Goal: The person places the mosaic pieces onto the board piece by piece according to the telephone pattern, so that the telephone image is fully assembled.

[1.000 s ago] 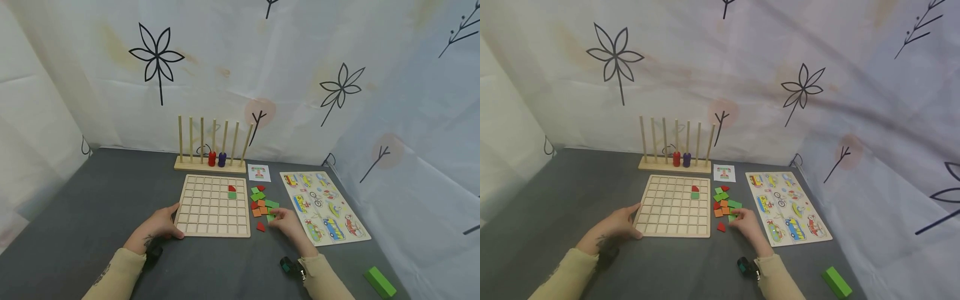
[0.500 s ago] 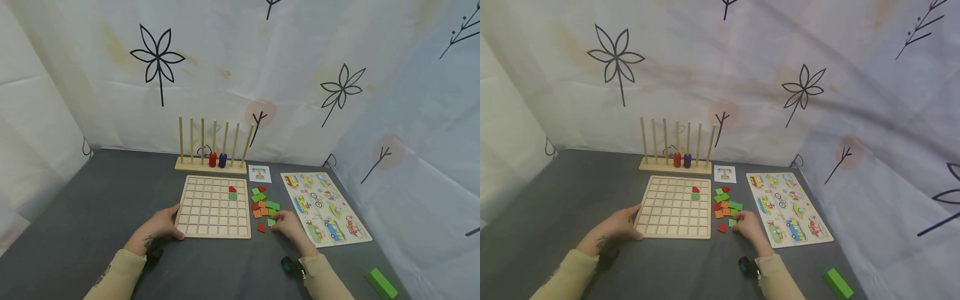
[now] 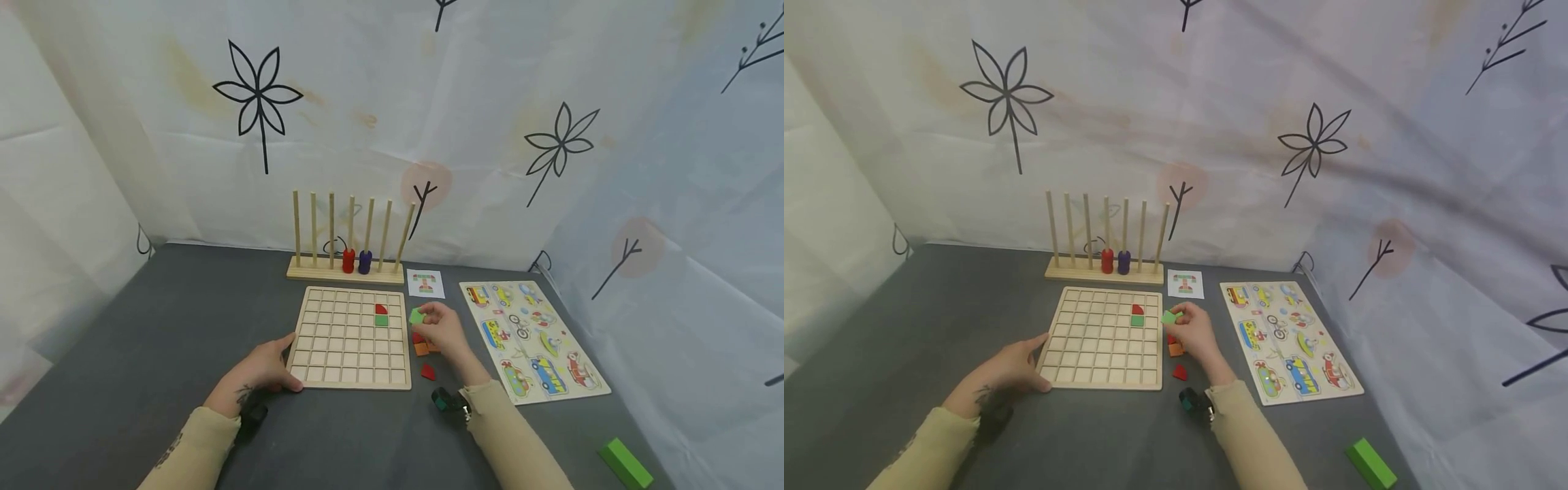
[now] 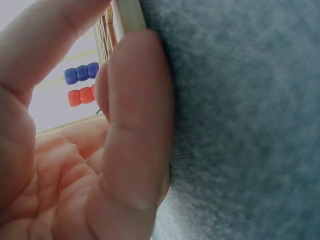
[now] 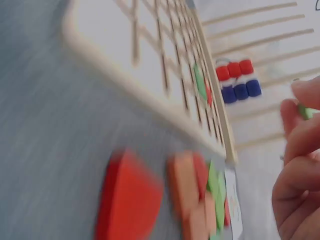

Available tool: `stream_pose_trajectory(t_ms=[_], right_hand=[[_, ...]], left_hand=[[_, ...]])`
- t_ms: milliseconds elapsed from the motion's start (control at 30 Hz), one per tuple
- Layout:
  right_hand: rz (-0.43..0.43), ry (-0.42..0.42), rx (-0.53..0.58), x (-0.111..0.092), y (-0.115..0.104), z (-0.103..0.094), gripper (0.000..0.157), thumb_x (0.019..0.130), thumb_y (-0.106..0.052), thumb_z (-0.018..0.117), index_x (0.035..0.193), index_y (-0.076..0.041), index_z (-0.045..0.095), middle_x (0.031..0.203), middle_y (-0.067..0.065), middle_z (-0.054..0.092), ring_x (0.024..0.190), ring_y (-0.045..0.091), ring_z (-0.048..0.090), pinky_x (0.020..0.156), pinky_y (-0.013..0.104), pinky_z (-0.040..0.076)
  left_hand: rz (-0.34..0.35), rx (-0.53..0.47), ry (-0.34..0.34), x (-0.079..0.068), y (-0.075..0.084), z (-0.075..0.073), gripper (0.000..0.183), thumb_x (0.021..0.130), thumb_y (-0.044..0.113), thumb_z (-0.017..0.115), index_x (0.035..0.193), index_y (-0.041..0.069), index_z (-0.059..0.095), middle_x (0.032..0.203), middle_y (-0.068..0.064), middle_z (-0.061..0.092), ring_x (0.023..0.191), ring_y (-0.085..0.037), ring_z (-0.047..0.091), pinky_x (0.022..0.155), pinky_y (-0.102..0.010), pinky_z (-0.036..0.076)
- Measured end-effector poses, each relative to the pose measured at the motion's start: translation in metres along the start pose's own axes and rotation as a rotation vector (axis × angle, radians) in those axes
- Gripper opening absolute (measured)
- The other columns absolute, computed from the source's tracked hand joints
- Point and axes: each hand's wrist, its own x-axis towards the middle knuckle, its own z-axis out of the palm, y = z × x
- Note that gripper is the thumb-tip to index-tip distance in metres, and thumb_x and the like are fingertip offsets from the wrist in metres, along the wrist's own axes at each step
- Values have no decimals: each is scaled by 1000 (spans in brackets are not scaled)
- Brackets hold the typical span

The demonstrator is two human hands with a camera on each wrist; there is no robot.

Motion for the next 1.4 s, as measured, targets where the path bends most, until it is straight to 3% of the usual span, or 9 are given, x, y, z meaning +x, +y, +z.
stream_pose_trajectory(t_ms=[233, 367, 533, 767, 900, 1133, 1400], right_hand=[[-46, -93, 145, 29, -18, 32, 31, 80, -3, 68, 110, -1, 59, 65, -3, 52, 46, 9, 33, 48, 27, 33], [-22, -126, 162, 44, -21, 47, 32, 80, -4, 69, 111, -2, 62, 68, -2, 54, 50, 9, 39, 50, 28, 36], [-20, -141, 67, 57, -22, 61, 32, 78, -4, 71, 109, -2, 64, 73, 2, 58, 65, 11, 53, 66, 32, 50], [2, -150, -182, 66, -21, 72, 29, 78, -11, 73, 106, -6, 68, 81, 7, 60, 66, 14, 51, 58, 26, 43], [17, -140, -311, 69, -20, 76, 30, 78, -14, 74, 107, -8, 69, 91, 9, 63, 73, 17, 54, 60, 27, 44], [34, -113, -445, 70, -22, 83, 31, 78, -17, 74, 109, -11, 69, 105, 8, 66, 88, 21, 60, 73, 34, 48], [12, -134, -552, 72, -21, 88, 29, 80, -21, 73, 108, -14, 70, 107, 6, 67, 92, 22, 62, 77, 37, 48]], left_hand=[[-10, -4, 8, 1, 0, 1, 114, 56, 9, 88, 146, -4, 19, 69, -11, 51, 52, -19, 51, 52, -32, 45], [-21, -4, 13, 2, 0, 1, 114, 56, 9, 88, 146, -3, 19, 69, -11, 52, 52, -19, 51, 52, -31, 45], [-21, -1, 13, 2, 0, 1, 113, 56, 9, 87, 146, -3, 20, 66, -10, 53, 50, -18, 51, 50, -31, 44], [-15, 0, 18, 2, 0, 1, 113, 56, 8, 87, 145, -4, 20, 61, -9, 53, 47, -17, 50, 49, -30, 43], [-14, 3, 25, 3, -1, 2, 113, 56, 7, 87, 146, -3, 20, 60, -9, 54, 46, -17, 49, 49, -31, 43], [-11, 9, 21, 4, -3, 3, 112, 56, 9, 88, 146, -2, 21, 61, -9, 54, 48, -18, 50, 49, -31, 44], [-16, 7, 27, 3, -2, 3, 113, 55, 9, 88, 145, -3, 22, 63, -10, 54, 48, -19, 50, 50, -31, 44]])
